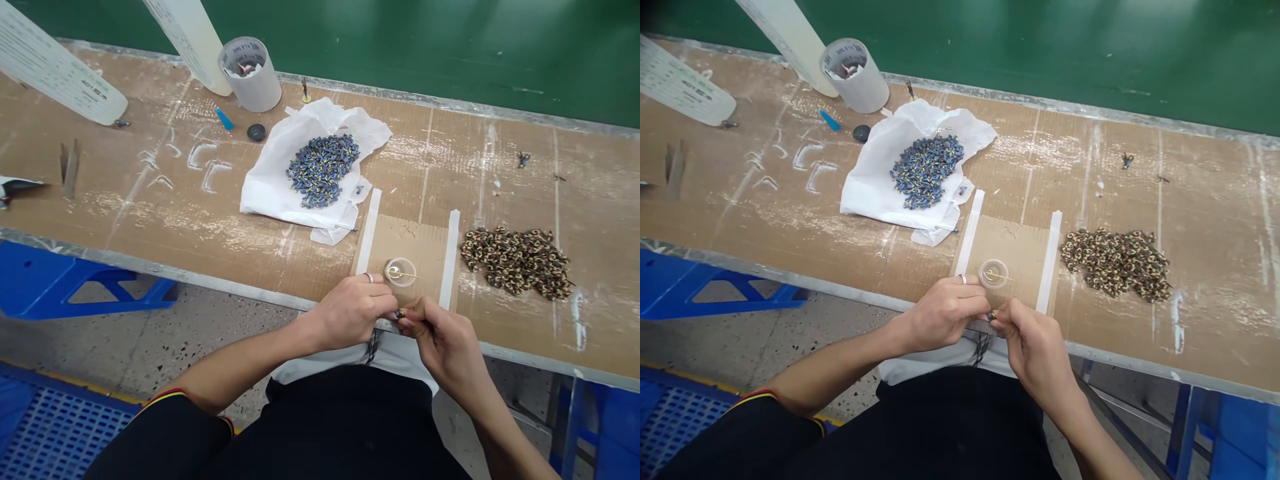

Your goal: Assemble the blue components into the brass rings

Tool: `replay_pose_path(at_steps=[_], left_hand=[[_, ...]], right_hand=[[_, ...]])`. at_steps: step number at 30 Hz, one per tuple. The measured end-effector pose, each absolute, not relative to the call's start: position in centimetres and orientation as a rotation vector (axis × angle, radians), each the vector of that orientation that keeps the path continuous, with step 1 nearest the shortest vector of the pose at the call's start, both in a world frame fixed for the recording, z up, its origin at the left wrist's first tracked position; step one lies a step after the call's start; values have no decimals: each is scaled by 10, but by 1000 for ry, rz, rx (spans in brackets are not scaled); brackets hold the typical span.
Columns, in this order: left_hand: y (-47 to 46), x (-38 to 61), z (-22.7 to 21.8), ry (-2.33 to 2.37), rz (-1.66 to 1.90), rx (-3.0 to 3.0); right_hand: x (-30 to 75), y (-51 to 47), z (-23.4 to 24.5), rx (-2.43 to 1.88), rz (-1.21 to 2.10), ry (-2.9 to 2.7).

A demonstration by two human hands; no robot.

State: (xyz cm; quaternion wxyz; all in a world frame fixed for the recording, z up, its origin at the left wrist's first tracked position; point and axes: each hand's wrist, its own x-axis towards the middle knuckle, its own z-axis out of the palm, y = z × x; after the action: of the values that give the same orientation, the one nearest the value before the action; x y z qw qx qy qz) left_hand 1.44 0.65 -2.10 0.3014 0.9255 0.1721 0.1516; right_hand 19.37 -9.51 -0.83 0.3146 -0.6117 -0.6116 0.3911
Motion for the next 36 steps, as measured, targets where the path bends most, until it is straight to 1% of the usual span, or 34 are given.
replay_pose_path(at_steps=[7,13,17,24,30,36], left_hand=[[11,13,-20,432,436,2448],[13,9,-21,400,527,2292],[14,9,-22,392,543,2225],[15,10,-20,407,614,2099],[15,12,-18,435,641,2102],[15,11,-22,351,642,2176]], right_hand=[[197,-93,-8,-1592,1058,-1651],[188,-91,-3,-1540,1050,-1527],[189,-92,-4,-1501,1109,-1454],[197,-94,-4,-1537,1111,-1465],[197,-97,-3,-1535,1088,-1472],[198,-98,0,-1535,1109,-1506]])
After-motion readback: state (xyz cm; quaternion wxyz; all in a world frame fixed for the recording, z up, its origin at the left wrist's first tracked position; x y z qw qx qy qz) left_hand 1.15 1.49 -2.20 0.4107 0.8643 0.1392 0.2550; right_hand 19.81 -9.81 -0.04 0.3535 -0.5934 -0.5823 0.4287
